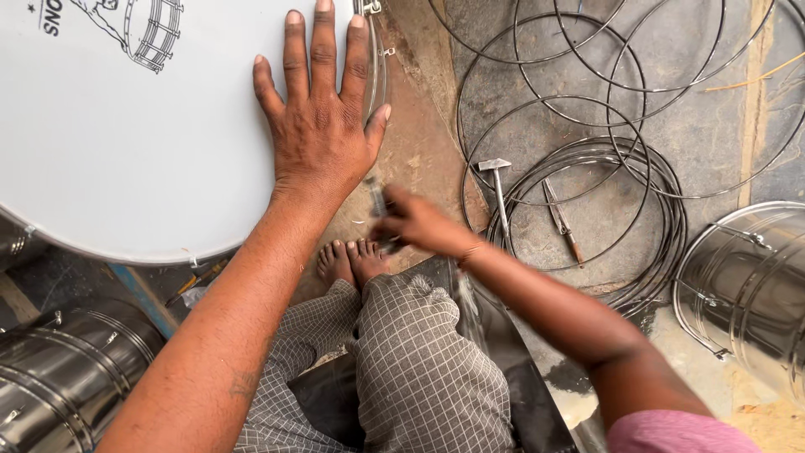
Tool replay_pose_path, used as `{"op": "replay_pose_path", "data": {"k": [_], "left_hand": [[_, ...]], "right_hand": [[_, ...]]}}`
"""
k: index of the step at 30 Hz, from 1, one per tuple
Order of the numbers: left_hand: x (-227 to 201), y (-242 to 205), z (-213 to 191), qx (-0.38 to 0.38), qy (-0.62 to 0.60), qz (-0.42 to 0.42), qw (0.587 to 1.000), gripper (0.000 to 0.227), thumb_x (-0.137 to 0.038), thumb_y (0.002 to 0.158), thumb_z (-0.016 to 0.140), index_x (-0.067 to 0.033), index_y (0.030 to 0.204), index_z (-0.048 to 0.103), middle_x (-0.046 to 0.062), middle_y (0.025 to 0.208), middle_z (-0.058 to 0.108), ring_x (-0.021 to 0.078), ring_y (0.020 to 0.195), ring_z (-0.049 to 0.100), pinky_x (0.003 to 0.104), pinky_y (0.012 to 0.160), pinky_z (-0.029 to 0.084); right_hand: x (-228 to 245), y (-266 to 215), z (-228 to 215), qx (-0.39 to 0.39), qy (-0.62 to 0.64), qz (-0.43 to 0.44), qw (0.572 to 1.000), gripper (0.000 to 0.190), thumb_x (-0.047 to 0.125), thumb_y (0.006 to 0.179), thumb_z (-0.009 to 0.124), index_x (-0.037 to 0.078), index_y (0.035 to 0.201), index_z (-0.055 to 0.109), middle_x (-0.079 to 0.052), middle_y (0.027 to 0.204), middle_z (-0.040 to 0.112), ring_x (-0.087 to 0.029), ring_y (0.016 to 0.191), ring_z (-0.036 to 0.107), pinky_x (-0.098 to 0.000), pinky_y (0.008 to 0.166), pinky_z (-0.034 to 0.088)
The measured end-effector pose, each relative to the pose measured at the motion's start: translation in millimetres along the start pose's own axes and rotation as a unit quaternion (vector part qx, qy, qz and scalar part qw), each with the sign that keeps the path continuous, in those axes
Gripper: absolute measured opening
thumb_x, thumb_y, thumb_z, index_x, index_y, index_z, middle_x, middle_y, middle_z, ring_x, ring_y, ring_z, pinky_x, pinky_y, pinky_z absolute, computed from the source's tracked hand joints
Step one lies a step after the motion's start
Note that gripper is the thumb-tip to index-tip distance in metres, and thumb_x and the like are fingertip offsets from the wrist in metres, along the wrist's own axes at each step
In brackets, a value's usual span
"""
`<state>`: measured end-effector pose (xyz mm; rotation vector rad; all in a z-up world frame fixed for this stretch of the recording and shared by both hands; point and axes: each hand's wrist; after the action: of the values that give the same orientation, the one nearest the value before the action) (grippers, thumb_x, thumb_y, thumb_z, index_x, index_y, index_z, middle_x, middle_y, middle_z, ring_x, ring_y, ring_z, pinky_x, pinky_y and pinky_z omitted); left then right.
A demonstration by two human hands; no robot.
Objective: The person is assembling a drum by securing a white drumhead to a metal shell. They use a small metal tool to tighten the tension rods around the rim of the drum, rotating the drum periodically to access different sections.
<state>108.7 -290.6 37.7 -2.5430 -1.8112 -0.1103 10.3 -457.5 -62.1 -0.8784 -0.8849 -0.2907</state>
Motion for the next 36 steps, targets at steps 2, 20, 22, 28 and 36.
{"op": "replay_pose_path", "data": {"k": [2, 20, 22, 28, 36], "left_hand": [[-1.2, -3.2, 0.7, -0.004, 0.005, -0.002, 1.000, 0.093, -0.057, 0.107, 0.067, -0.0180, 0.172, 0.013, 0.017, 0.173, 0.007, 0.0395, 0.158, 0.008, 0.076, 0.117, 0.020], [-3.0, -2.6, 5.8, -0.017, -0.017, -0.008, 1.000, 0.094, -0.059, 0.104, 0.067, -0.0185, 0.170, 0.013, 0.018, 0.172, 0.007, 0.0404, 0.157, 0.006, 0.078, 0.117, 0.018], [-2.6, -2.6, 8.3, -0.020, -0.023, -0.005, 1.000, 0.094, -0.059, 0.105, 0.067, -0.0184, 0.170, 0.013, 0.018, 0.172, 0.008, 0.0404, 0.158, 0.006, 0.077, 0.117, 0.019], [-1.3, -3.7, 1.5, -0.010, -0.013, 0.003, 1.000, 0.093, -0.057, 0.108, 0.067, -0.0176, 0.171, 0.012, 0.017, 0.173, 0.009, 0.0402, 0.158, 0.008, 0.076, 0.118, 0.020], [-1.7, -3.0, 1.9, -0.024, 0.004, 0.000, 1.000, 0.094, -0.058, 0.107, 0.067, -0.0183, 0.171, 0.012, 0.017, 0.172, 0.006, 0.0393, 0.158, 0.006, 0.076, 0.118, 0.020]], "right_hand": [[-3.1, 24.5, 29.5, -0.065, -0.050, -0.130, 0.988, 0.019, 0.009, 0.103, 0.063, 0.001, 0.116, 0.051, -0.015, 0.103, 0.076, -0.020, 0.095, 0.079, -0.0334, 0.076, 0.064], [103.3, 77.9, -101.8, 0.043, -0.590, -0.053, 0.805, 0.021, 0.026, 0.102, 0.061, 0.009, 0.107, 0.071, -0.007, 0.089, 0.075, -0.021, 0.075, 0.068, -0.0400, 0.067, 0.052], [71.0, 37.6, -96.1, -0.042, -0.518, -0.059, 0.852, 0.019, 0.023, 0.106, 0.056, 0.005, 0.109, 0.061, -0.011, 0.087, 0.076, -0.024, 0.075, 0.071, -0.0408, 0.068, 0.055], [-9.7, -4.7, 6.7, -0.047, -0.004, 0.017, 0.999, 0.015, 0.014, 0.101, 0.055, 0.006, 0.111, 0.046, -0.012, 0.093, 0.076, -0.019, 0.078, 0.077, -0.0336, 0.066, 0.063], [-11.7, 51.1, 51.3, -0.144, 0.056, -0.129, 0.979, 0.052, 0.008, 0.101, 0.058, 0.005, 0.149, 0.039, -0.012, 0.109, 0.071, -0.018, 0.092, 0.074, -0.0351, 0.078, 0.065]]}}
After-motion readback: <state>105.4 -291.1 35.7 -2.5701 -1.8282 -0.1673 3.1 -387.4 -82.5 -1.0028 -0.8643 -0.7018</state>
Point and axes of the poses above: each hand's wrist, its own y-axis towards the middle knuckle, its own z-axis out of the palm, x = y × z
